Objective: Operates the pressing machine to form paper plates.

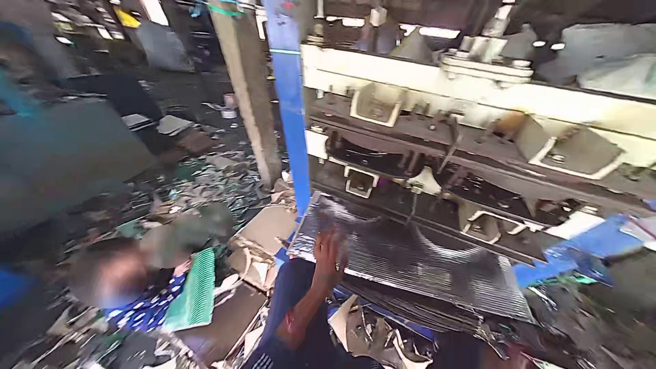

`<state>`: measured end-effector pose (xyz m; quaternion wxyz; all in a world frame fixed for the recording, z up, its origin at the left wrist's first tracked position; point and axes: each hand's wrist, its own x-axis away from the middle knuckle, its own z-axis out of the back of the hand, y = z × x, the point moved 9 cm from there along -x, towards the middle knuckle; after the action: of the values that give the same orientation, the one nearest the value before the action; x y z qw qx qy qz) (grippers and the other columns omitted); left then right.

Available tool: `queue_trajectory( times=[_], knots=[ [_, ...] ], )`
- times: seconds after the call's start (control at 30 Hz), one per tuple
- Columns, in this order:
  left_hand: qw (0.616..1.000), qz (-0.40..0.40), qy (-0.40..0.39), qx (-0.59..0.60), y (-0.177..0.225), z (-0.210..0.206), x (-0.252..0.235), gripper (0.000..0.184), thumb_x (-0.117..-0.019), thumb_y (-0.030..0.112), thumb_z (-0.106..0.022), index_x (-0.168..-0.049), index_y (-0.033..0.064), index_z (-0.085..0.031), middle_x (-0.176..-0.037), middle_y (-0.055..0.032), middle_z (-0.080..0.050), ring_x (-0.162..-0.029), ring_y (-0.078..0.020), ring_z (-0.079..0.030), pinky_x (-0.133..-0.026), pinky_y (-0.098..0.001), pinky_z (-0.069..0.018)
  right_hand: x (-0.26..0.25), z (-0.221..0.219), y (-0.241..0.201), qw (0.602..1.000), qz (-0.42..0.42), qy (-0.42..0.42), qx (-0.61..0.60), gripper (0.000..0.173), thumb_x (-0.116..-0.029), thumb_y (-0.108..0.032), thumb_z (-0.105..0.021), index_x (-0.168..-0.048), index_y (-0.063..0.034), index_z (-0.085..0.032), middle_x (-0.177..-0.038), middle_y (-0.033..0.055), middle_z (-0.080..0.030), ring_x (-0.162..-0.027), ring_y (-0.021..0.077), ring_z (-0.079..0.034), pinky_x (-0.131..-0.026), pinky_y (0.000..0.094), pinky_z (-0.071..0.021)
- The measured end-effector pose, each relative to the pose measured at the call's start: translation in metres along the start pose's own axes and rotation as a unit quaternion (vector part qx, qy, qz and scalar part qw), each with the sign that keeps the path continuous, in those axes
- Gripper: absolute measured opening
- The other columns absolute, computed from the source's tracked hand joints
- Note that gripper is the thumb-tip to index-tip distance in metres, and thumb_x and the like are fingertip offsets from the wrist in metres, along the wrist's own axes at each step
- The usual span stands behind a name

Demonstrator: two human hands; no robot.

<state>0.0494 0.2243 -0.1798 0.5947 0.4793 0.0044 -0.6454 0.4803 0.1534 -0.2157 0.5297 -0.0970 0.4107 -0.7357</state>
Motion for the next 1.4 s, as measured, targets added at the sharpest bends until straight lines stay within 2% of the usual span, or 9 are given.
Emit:
queue_trajectory(
  times=[0.13, 0.27, 0.37, 0.57, 0.67, 0.8, 0.93, 1.13, 1.4],
  knots=[
    [0.947, -0.122, -0.275, -0.111, 0.012, -0.092, 0.073, 0.068, -0.0817, 0.024, -0.082, -0.146, 0.0223, -0.06, -0.157, -0.0184, -0.047, -0.144, -0.0513, -0.04, -0.112, -0.0771, -0.0249, 0.027, -0.083, -0.037, 0.948, 0.223, -0.122, 0.192, 0.059, -0.0881, -0.021, -0.073, -0.142, -0.0015, -0.059, -0.151, 0.0312, -0.048, -0.136, 0.0563, -0.047, -0.105, 0.073, -0.0383],
    [0.873, -0.022, -0.464, -0.145, -0.016, -0.128, 0.032, 0.05, -0.1057, 0.007, -0.046, -0.154, 0.0218, -0.049, -0.163, -0.0103, -0.039, -0.153, -0.0459, -0.024, -0.119, -0.0728, -0.0168, -0.033, -0.118, -0.028, 0.928, 0.198, -0.171, 0.267, 0.062, -0.0945, -0.005, -0.064, -0.153, -0.0159, -0.049, -0.162, 0.0221, -0.038, -0.147, 0.049, -0.037, -0.111, 0.071, -0.0337],
    [0.896, -0.047, -0.422, -0.131, -0.039, -0.129, -0.02, 0.06, -0.0985, -0.007, -0.046, -0.153, 0.0188, -0.05, -0.162, -0.0088, -0.042, -0.153, -0.0445, -0.028, -0.118, -0.0737, -0.0167, -0.086, -0.138, -0.02, 0.901, 0.132, -0.248, 0.33, 0.066, -0.0994, 0.008, -0.046, -0.158, -0.0221, -0.042, -0.166, 0.0128, -0.035, -0.153, 0.0398, -0.03, -0.119, 0.0631, -0.0264],
    [0.957, -0.061, -0.253, -0.126, -0.079, -0.133, -0.05, 0.04, -0.1035, 0.007, -0.051, -0.142, 0.0084, -0.061, -0.153, -0.0182, -0.052, -0.143, -0.0504, -0.042, -0.118, -0.0695, -0.0237, -0.129, -0.147, -0.018, 0.938, 0.16, -0.13, 0.278, 0.057, -0.0935, 0.007, -0.057, -0.149, -0.005, -0.053, -0.156, 0.0187, -0.048, -0.145, 0.0451, -0.043, -0.11, 0.0673, -0.036],
    [0.963, -0.037, -0.237, -0.124, -0.079, -0.144, -0.048, 0.04, -0.1054, 0.016, -0.051, -0.143, 0.0069, -0.06, -0.152, -0.02, -0.052, -0.143, -0.0506, -0.042, -0.119, -0.0682, -0.0234, -0.137, -0.147, -0.02, 0.94, 0.182, -0.108, 0.266, 0.073, -0.0847, -0.029, -0.081, -0.149, -0.0069, -0.053, -0.152, 0.0205, -0.052, -0.142, 0.0454, -0.047, -0.105, 0.0718, -0.0366],
    [0.968, -0.032, -0.191, -0.16, -0.079, -0.148, -0.069, 0.034, -0.1036, 0.013, -0.053, -0.133, 0.0111, -0.069, -0.138, -0.023, -0.063, -0.131, -0.0463, -0.057, -0.112, -0.0632, -0.0391, -0.16, -0.149, -0.004, 0.949, 0.099, -0.109, 0.28, 0.058, -0.0958, -0.04, -0.069, -0.149, -0.0215, -0.055, -0.157, 0.0165, -0.047, -0.148, 0.0452, -0.037, -0.111, 0.0754, -0.0256],
    [0.953, 0.038, -0.223, -0.203, -0.1, -0.152, -0.073, 0.039, -0.1074, 0.028, -0.049, -0.144, 0.0242, -0.062, -0.156, -0.0168, -0.048, -0.148, -0.0582, -0.024, -0.115, -0.0796, -0.0045, -0.169, -0.151, 0.023, 0.958, 0.011, -0.112, 0.262, 0.067, -0.0986, -0.053, -0.06, -0.154, -0.0165, -0.048, -0.165, 0.024, -0.03, -0.155, 0.0469, -0.02, -0.118, 0.074, -0.0137],
    [0.934, 0.076, -0.254, -0.24, -0.1, -0.151, -0.075, 0.04, -0.1086, 0.033, -0.045, -0.146, 0.0271, -0.059, -0.157, -0.0107, -0.049, -0.147, -0.0546, -0.031, -0.113, -0.0793, -0.0091, -0.185, -0.154, 0.036, 0.962, -0.014, -0.104, 0.254, 0.061, -0.1038, -0.051, -0.05, -0.155, -0.0185, -0.047, -0.166, 0.0236, -0.027, -0.156, 0.0467, -0.017, -0.119, 0.0742, -0.0086],
    [0.954, 0.033, -0.208, -0.213, -0.093, -0.15, -0.069, 0.043, -0.1077, 0.032, -0.046, -0.147, 0.0219, -0.058, -0.157, -0.0117, -0.048, -0.151, -0.051, -0.026, -0.114, -0.0802, -0.0005, -0.183, -0.153, 0.031, 0.968, -0.025, -0.087, 0.235, 0.054, -0.1059, -0.046, -0.049, -0.151, -0.0165, -0.053, -0.164, 0.0228, -0.033, -0.155, 0.0441, -0.021, -0.118, 0.0755, -0.0111]
  ],
)
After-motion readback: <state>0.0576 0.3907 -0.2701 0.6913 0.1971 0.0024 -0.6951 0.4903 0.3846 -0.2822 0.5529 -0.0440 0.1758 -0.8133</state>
